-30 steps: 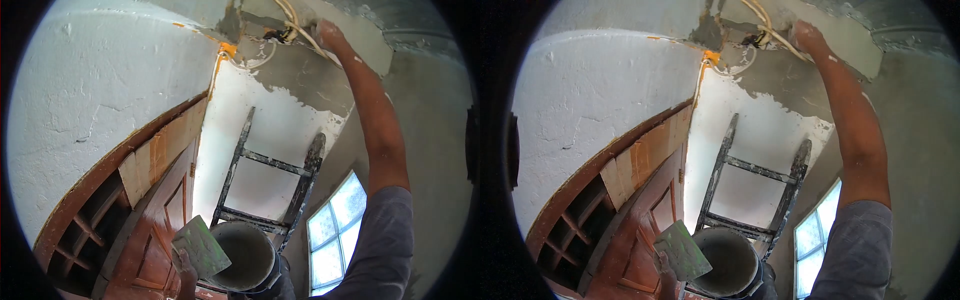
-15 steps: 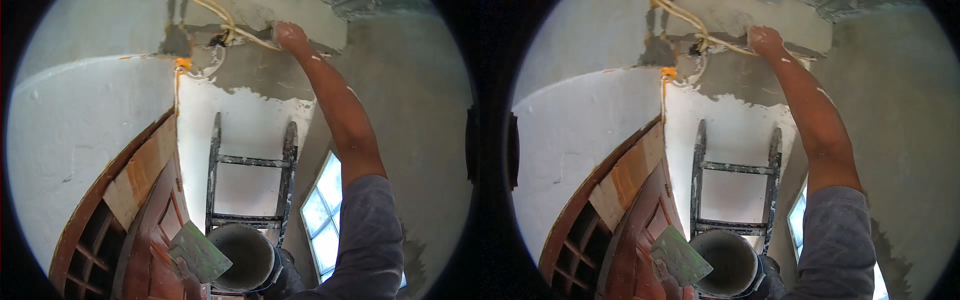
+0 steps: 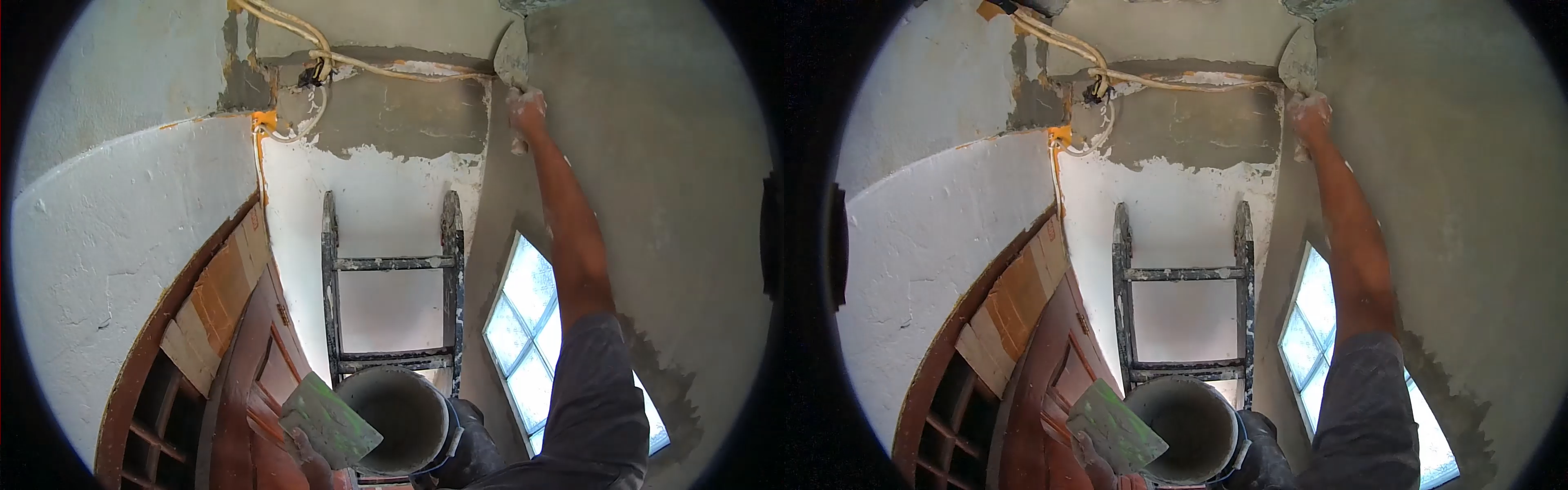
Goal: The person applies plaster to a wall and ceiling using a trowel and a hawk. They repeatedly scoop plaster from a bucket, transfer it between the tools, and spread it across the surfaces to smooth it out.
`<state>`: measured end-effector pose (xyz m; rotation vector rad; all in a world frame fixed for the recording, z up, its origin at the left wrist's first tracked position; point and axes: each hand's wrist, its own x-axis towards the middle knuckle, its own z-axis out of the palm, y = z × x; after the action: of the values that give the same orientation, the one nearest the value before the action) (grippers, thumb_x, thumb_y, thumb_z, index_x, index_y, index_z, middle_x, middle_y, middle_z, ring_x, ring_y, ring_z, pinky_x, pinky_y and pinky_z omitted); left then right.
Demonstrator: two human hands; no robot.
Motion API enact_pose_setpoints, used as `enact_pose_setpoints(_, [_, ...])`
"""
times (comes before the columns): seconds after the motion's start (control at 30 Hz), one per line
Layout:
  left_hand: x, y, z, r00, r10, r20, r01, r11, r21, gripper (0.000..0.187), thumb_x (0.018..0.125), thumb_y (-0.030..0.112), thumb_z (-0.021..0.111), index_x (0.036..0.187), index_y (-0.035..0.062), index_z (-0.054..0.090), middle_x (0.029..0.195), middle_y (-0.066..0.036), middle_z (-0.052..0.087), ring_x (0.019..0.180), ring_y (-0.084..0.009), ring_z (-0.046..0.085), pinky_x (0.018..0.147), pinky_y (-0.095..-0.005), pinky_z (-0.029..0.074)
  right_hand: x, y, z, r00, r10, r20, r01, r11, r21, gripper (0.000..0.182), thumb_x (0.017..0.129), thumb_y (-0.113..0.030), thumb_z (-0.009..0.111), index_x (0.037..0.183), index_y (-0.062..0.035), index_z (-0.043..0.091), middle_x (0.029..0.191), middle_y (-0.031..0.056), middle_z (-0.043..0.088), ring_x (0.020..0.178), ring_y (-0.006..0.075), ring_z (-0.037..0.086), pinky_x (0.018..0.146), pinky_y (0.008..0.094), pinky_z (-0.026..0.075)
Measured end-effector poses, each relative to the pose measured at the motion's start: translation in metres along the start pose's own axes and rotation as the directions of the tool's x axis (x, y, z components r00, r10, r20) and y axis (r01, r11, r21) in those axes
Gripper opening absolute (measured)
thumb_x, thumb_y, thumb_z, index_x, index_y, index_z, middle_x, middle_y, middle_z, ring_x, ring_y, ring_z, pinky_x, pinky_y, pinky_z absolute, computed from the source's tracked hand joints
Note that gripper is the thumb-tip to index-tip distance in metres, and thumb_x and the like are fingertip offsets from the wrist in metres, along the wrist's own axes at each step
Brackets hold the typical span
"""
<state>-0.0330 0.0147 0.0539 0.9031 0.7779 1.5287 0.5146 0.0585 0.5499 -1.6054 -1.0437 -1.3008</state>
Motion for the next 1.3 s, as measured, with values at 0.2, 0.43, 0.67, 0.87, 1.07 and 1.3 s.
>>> enact_pose_setpoints(0.2, [-0.006,0.02,0.015,0.994,-0.106,-0.01,0.105,0.994,-0.038,0.054,0.098,0.039,0.051,0.135,0.0011,0.04,0.125,-0.016,0.051,0.109,-0.0286,0.055,0.092,-0.0398,0.048,0.036,-0.054,0.049,0.981,-0.171,0.094,0.133,0.938,0.321,0.022,0.082,-0.026,0.065,0.089,-0.0062,0.069,0.081,0.0151,0.066,0.077,0.0297,0.062,0.069,0.0428,0.05])
enact_pose_setpoints(0.43, [0.009,-0.006,0.01,0.977,-0.171,0.127,0.189,0.971,-0.149,0.054,0.098,0.042,0.05,0.135,0.0026,0.044,0.128,-0.014,0.052,0.114,-0.0272,0.055,0.097,-0.0417,0.046,-0.062,-0.15,-0.046,0.919,0.058,0.389,-0.357,0.538,0.764,0.029,0.093,-0.02,0.06,0.117,-0.0034,0.061,0.074,0.0033,0.059,0.057,0.0122,0.057,0.049,0.0277,0.048])
enact_pose_setpoints(0.67, [0.029,0.02,0.017,0.781,-0.278,0.559,0.588,0.629,-0.508,0.059,0.1,0.042,0.046,0.145,0.006,0.036,0.14,-0.014,0.049,0.126,-0.0284,0.05,0.106,-0.0434,0.042,-0.311,-0.175,-0.118,0.341,-0.433,0.834,-0.825,0.288,0.486,0.031,0.088,-0.013,0.066,0.114,0.0038,0.063,0.078,0.0054,0.063,0.057,0.0118,0.058,0.051,0.0249,0.049])
enact_pose_setpoints(0.87, [0.034,0.053,0.002,0.823,-0.368,0.433,0.54,0.743,-0.396,0.051,0.1,0.036,0.048,0.141,0.0048,0.043,0.131,-0.012,0.056,0.117,-0.0225,0.057,0.101,-0.0374,0.047,-0.391,-0.217,-0.141,0.018,-0.489,0.872,-0.765,0.555,0.327,0.033,0.086,-0.017,0.067,0.114,0.0002,0.068,0.073,0.003,0.065,0.059,0.0092,0.057,0.053,0.0246,0.046])
enact_pose_setpoints(1.07, [0.045,0.094,-0.017,0.904,-0.306,0.299,0.416,0.789,-0.452,0.048,0.099,0.035,0.051,0.136,0.0034,0.047,0.126,-0.013,0.059,0.112,-0.0225,0.059,0.096,-0.0365,0.049,-0.396,-0.163,-0.154,-0.002,-0.383,0.924,-0.446,0.827,0.342,0.039,0.081,-0.019,0.071,0.116,-0.0019,0.067,0.091,0.0124,0.073,0.073,0.0159,0.066,0.069,0.0298,0.052])
enact_pose_setpoints(1.3, [0.062,0.096,0.003,0.995,0.043,0.085,-0.024,0.978,-0.208,0.055,0.1,0.04,0.047,0.137,-0.0001,0.043,0.127,-0.014,0.054,0.114,-0.0231,0.056,0.097,-0.0362,0.046,-0.426,-0.199,-0.208,0.225,-0.071,0.972,-0.94,0.247,0.236,0.035,0.084,-0.011,0.063,0.117,0.001,0.064,0.07,0.0001,0.056,0.062,0.0086,0.055,0.056,0.0247,0.045])
